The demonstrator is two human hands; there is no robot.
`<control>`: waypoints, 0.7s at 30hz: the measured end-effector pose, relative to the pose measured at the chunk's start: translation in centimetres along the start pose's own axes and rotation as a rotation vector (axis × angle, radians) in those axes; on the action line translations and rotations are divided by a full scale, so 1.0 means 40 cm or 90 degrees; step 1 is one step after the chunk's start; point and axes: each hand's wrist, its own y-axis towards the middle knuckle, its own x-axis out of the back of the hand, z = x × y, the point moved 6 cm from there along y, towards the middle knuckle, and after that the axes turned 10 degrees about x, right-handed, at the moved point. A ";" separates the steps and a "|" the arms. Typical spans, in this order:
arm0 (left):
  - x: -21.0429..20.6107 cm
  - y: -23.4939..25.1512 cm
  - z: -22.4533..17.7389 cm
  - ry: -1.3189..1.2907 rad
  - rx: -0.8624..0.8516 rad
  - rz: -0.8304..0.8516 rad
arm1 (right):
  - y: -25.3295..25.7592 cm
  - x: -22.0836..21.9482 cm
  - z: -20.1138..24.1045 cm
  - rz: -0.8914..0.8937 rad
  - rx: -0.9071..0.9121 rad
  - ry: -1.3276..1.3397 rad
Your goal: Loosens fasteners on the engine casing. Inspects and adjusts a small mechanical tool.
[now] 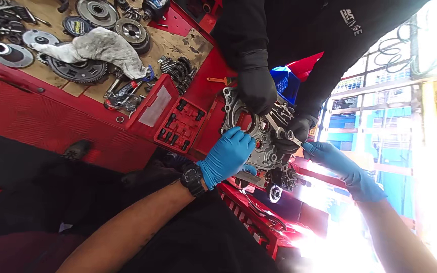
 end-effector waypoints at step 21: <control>0.000 0.002 -0.005 0.013 0.003 -0.003 | -0.080 -0.093 0.006 -0.056 -0.083 0.252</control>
